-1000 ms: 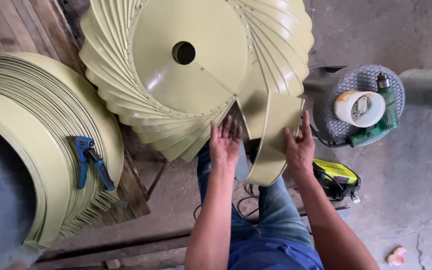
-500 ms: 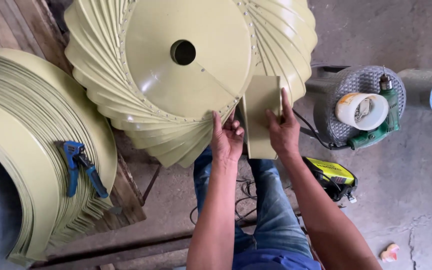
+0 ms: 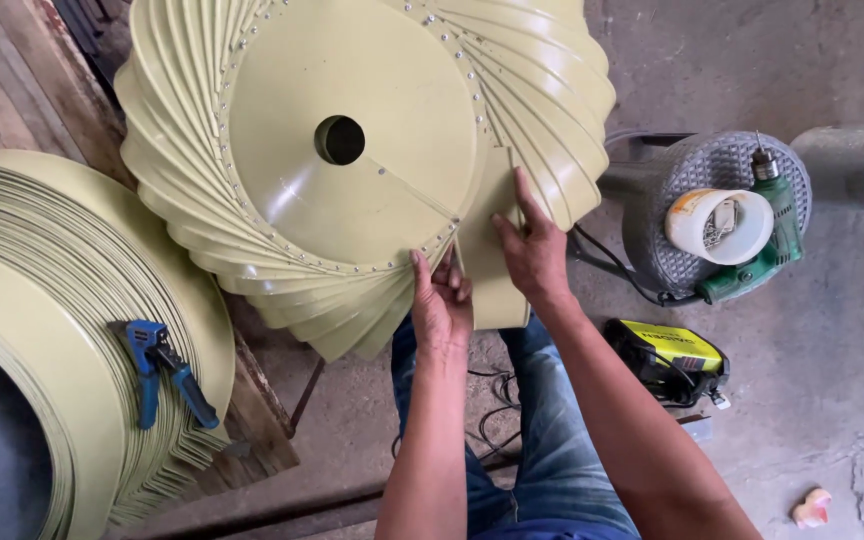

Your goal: The recorder is assembling the metal fins of a turbine ventilator onto a central hub using a rivet gun and a drill.

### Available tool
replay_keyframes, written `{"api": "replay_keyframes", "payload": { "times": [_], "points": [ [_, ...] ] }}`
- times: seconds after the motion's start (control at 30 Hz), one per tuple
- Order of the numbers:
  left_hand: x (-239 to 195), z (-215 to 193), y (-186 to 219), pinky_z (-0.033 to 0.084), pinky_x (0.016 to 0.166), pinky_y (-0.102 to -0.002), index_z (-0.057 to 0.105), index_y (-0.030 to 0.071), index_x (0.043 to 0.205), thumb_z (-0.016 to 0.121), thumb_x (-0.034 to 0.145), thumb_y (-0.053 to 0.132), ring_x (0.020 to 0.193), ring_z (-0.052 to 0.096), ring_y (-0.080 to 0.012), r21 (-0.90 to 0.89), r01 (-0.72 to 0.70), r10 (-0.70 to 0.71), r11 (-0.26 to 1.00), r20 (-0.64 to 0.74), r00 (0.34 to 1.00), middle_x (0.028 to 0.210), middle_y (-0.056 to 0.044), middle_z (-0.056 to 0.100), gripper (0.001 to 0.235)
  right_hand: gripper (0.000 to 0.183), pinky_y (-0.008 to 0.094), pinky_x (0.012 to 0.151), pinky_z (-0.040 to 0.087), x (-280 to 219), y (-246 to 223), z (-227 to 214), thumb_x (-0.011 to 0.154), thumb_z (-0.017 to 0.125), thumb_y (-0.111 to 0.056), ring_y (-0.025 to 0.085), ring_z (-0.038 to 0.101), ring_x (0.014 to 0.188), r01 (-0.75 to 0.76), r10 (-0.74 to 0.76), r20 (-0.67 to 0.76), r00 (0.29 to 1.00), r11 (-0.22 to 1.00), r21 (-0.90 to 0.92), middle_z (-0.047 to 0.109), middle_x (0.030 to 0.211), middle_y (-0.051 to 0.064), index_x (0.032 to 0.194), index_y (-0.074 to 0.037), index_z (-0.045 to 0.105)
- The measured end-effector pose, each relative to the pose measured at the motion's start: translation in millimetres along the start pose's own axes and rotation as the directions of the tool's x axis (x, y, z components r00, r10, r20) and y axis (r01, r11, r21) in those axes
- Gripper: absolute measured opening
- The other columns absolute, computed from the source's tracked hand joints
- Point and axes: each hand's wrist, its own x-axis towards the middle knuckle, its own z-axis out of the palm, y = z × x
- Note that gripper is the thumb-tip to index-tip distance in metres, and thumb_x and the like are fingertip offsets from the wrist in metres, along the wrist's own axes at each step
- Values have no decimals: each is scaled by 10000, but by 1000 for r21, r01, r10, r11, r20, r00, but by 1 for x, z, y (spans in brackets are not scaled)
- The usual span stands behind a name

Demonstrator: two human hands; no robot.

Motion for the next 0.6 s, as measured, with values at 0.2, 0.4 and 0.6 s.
{"api": "replay_keyframes", "payload": {
  "times": [0.2, 0.4, 0.6],
  "points": [
    [-8, 4, 4, 324, 417, -173, 694, 33, 1172, 662, 1004, 496, 516, 442, -34, 40, -11, 9, 999, 68, 998, 1008, -22, 737, 493, 721, 357, 1063, 496, 12, -7, 5, 944, 742, -87, 233, 616, 1307, -55, 59, 49, 997, 995, -79, 638, 1429, 198, 1584, -210, 433],
    [-10, 8, 6, 334, 445, -184, 687, 74, 1173, 668, 982, 476, 529, 454, -43, 27, 2, -3, 1000, 30, 1000, 1036, -19, 730, 446, 723, 349, 882, 554, 20, -30, 4, 933, 737, -209, 216, 742, 957, -270, 305, 75, 950, 916, -298, 752, 1188, 178, 1570, -332, 418],
    [-9, 7, 4, 340, 474, -201, 698, 50, 1152, 664, 980, 484, 516, 444, -46, 27, 3, -3, 1000, 14, 1000, 1037, -22, 747, 467, 708, 361, 884, 558, 22, -13, 6, 934, 747, -173, 212, 738, 1036, -167, 191, 84, 978, 959, -231, 735, 1191, 221, 1566, -266, 443]
  ]
}}
